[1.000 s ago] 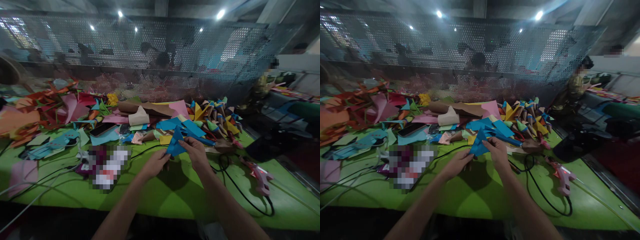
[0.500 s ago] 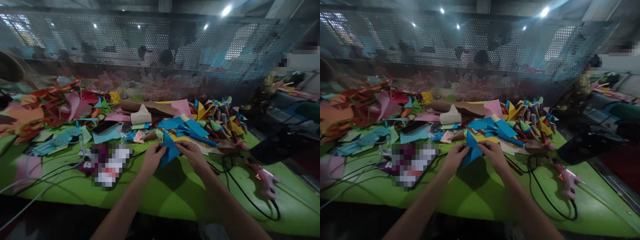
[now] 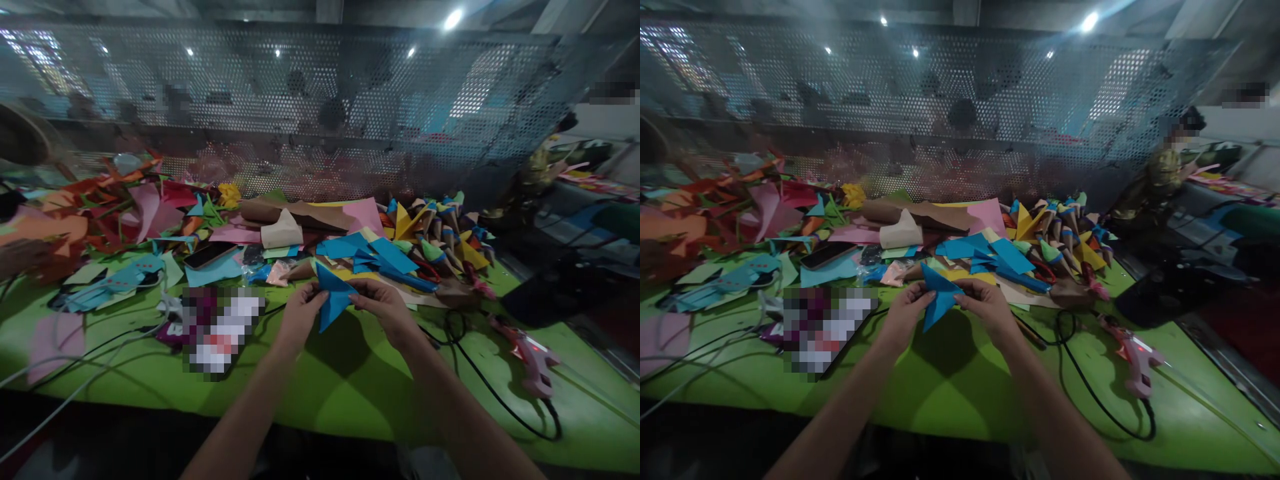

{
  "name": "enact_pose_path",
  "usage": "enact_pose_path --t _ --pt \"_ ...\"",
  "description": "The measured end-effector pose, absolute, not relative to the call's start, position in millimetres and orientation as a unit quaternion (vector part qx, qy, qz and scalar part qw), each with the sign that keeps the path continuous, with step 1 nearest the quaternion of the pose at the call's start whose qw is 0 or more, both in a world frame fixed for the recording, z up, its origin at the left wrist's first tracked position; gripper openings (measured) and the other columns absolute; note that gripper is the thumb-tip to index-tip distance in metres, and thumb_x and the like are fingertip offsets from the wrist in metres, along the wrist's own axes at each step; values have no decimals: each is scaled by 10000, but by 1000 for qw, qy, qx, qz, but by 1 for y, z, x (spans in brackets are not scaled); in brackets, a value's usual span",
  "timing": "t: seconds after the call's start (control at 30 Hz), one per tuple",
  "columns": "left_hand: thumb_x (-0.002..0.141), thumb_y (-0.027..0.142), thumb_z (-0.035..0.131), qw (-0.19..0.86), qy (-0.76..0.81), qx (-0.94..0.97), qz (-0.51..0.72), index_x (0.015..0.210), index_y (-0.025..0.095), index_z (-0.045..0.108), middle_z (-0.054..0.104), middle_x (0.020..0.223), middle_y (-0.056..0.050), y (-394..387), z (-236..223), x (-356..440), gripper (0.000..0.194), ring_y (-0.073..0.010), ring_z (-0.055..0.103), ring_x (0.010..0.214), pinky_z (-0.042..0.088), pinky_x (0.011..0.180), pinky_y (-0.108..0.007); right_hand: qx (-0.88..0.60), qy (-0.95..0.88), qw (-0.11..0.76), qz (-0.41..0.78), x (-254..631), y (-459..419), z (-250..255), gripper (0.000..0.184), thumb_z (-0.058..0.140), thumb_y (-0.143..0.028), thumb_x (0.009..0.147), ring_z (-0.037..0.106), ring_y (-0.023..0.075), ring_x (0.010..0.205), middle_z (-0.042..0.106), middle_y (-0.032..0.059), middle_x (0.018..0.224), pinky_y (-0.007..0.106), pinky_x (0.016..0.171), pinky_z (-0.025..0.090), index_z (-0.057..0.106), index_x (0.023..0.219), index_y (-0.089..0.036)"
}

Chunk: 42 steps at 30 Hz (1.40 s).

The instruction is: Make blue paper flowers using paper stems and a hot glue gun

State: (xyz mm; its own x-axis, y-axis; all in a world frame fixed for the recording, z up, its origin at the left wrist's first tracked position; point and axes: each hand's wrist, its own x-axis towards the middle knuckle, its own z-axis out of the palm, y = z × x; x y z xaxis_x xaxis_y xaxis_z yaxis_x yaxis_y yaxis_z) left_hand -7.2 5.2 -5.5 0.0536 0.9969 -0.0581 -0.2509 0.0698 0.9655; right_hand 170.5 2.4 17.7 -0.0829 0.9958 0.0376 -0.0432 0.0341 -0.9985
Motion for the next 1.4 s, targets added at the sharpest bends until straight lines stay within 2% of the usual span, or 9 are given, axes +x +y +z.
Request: enact_pose_path --t 0.13,0.33,0.57,0.83,0.97,1.07,1.17,1.3,1.4 --pt "725 310 723 595 432 413 537 930 188 683 724 914 -26 4 -7 -7 242 -173 658 869 517 808 -278 -451 -511 501 534 170 1 20 292 797 -266 602 587 166 697 726 14 808 292 638 462 795 894 -250" --pt "773 387 673 680 430 363 469 980 172 667 712 724 -26 0 -3 -4 298 -170 643 575 524 575 -298 -450 -490 513 542 170 2 21 232 707 -198 574 558 157 676 723 14 756 273 610 403 801 781 -245" --pt "826 414 607 708 364 398 455 1096 172 663 742 759 -71 -6 6 -8 367 -215 693 656 493 584 -295 -458 -495 510 534 170 2 21 169 662 -210 571 555 173 684 706 22 695 292 638 407 779 690 -236" --pt "905 550 409 758 354 373 401 978 102 673 703 627 -78 -4 6 -6 525 -166 611 463 482 529 -283 -465 -512 516 505 170 1 21 146 660 -229 609 558 181 711 712 13 722 296 676 426 772 702 -232" --pt "869 606 510 750 371 383 393 1004 134 620 670 619 -32 -6 6 -5 503 -143 591 470 458 490 -255 -468 -554 513 460 171 2 16 130 647 -216 648 577 187 727 698 8 723 314 712 440 760 709 -231" --pt "821 515 657 720 400 407 395 993 165 578 629 625 15 -7 5 -4 398 -120 575 523 445 489 -224 -465 -583 518 419 172 4 10 151 669 -226 694 607 201 795 718 22 830 336 769 456 761 813 -233" --pt "850 457 642 703 412 429 390 970 177 555 603 628 32 -7 5 -3 317 -100 549 525 430 489 -206 -458 -563 526 443 171 6 7 236 732 -261 685 622 197 791 714 31 867 328 743 475 731 917 -224" --pt "849 497 624 703 400 443 386 1010 184 531 620 658 24 -7 4 -2 364 -103 544 515 432 492 -219 -468 -520 547 460 168 6 8 225 794 -271 605 609 180 710 691 16 758 301 672 478 703 801 -208" --pt "813 531 653 698 396 456 385 985 185 518 588 628 40 -7 4 -2 410 -90 500 489 380 460 -203 -472 -508 554 461 167 5 9 178 783 -249 596 593 168 681 683 4 713 287 648 470 714 755 -206"
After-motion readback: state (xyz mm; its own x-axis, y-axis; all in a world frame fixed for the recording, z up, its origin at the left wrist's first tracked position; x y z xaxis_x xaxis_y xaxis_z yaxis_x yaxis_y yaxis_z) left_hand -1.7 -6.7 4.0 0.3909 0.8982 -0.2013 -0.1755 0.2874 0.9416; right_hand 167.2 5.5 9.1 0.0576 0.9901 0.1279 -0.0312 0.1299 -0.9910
